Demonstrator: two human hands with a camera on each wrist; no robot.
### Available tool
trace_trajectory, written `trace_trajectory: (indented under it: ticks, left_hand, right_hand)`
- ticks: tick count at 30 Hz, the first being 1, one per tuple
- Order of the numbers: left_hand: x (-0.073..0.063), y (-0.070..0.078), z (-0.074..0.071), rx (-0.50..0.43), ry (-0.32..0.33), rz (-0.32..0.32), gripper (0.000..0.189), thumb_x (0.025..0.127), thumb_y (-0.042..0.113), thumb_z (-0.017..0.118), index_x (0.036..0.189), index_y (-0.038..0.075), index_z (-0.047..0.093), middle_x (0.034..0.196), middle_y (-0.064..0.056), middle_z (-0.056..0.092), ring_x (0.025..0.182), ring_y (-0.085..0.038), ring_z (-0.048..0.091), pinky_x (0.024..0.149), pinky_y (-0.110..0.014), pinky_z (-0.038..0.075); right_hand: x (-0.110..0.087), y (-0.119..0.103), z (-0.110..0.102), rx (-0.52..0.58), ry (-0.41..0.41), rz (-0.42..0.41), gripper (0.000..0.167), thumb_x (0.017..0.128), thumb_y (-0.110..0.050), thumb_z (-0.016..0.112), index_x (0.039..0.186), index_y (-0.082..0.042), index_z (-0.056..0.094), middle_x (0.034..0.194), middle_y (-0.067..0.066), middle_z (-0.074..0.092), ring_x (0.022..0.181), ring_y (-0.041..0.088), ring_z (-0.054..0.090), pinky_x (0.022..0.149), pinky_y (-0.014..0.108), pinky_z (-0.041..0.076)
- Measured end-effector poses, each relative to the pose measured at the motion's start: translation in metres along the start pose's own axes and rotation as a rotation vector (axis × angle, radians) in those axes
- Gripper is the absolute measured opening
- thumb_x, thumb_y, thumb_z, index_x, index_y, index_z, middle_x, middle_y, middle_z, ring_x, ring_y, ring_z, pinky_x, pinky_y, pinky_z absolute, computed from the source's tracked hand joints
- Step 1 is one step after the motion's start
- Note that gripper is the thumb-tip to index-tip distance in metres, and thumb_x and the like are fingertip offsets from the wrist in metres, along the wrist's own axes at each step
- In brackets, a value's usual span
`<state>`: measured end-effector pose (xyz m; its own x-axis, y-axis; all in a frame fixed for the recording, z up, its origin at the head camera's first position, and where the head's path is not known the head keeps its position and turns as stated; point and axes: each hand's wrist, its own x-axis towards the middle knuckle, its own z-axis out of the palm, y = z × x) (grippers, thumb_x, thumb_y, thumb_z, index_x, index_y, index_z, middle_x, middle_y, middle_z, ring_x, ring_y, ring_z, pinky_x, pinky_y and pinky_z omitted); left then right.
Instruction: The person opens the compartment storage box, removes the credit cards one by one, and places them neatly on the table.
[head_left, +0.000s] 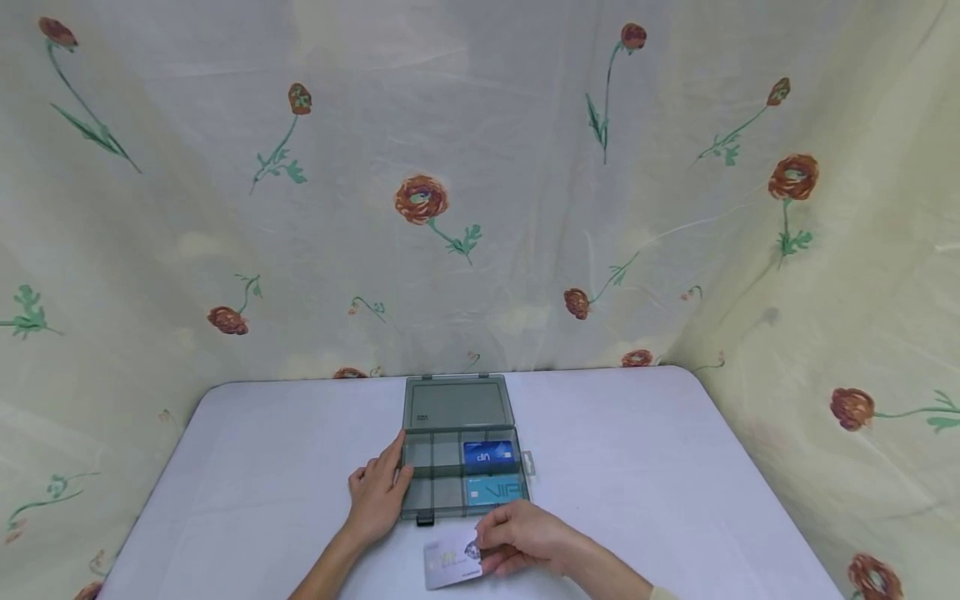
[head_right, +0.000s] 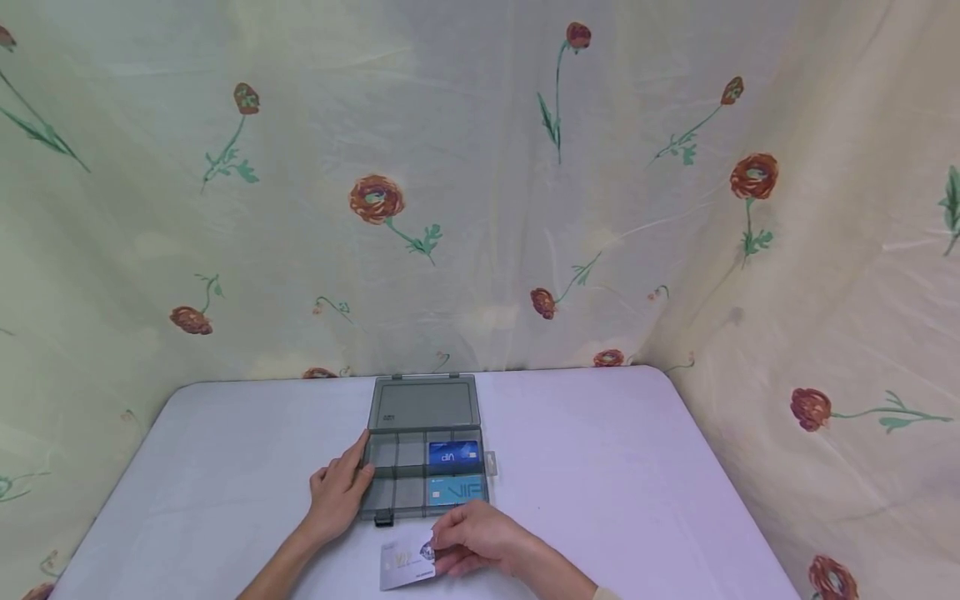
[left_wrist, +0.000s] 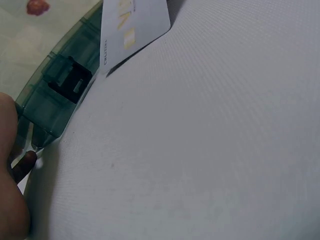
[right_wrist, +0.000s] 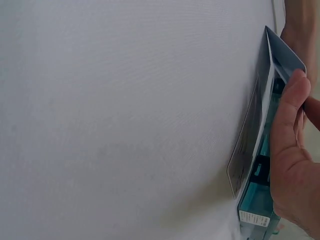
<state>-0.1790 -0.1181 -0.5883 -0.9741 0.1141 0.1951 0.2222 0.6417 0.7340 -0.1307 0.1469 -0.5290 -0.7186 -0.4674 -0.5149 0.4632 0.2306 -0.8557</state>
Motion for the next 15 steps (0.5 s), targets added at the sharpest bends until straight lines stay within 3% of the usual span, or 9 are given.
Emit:
trace_trajectory:
  ticks: [15]
  left_hand:
    - [0.0,0.002,0.0,0.002,0.0,-0.004,0.056,0.108,0.024,0.046,0.16,0.01,0.028,0.158,-0.014,0.041,0.123,-0.037,0.048,0.099,-0.06,0.015]
  right_hand:
    - [0.01,0.002,0.012,-0.002,0.071,-0.016,0.015,0.092,-0.004,0.069,0.104,0.005,0.071,0.088,0.016,0.075,0.07,0.018,0.073,0.065,0.032,0.06]
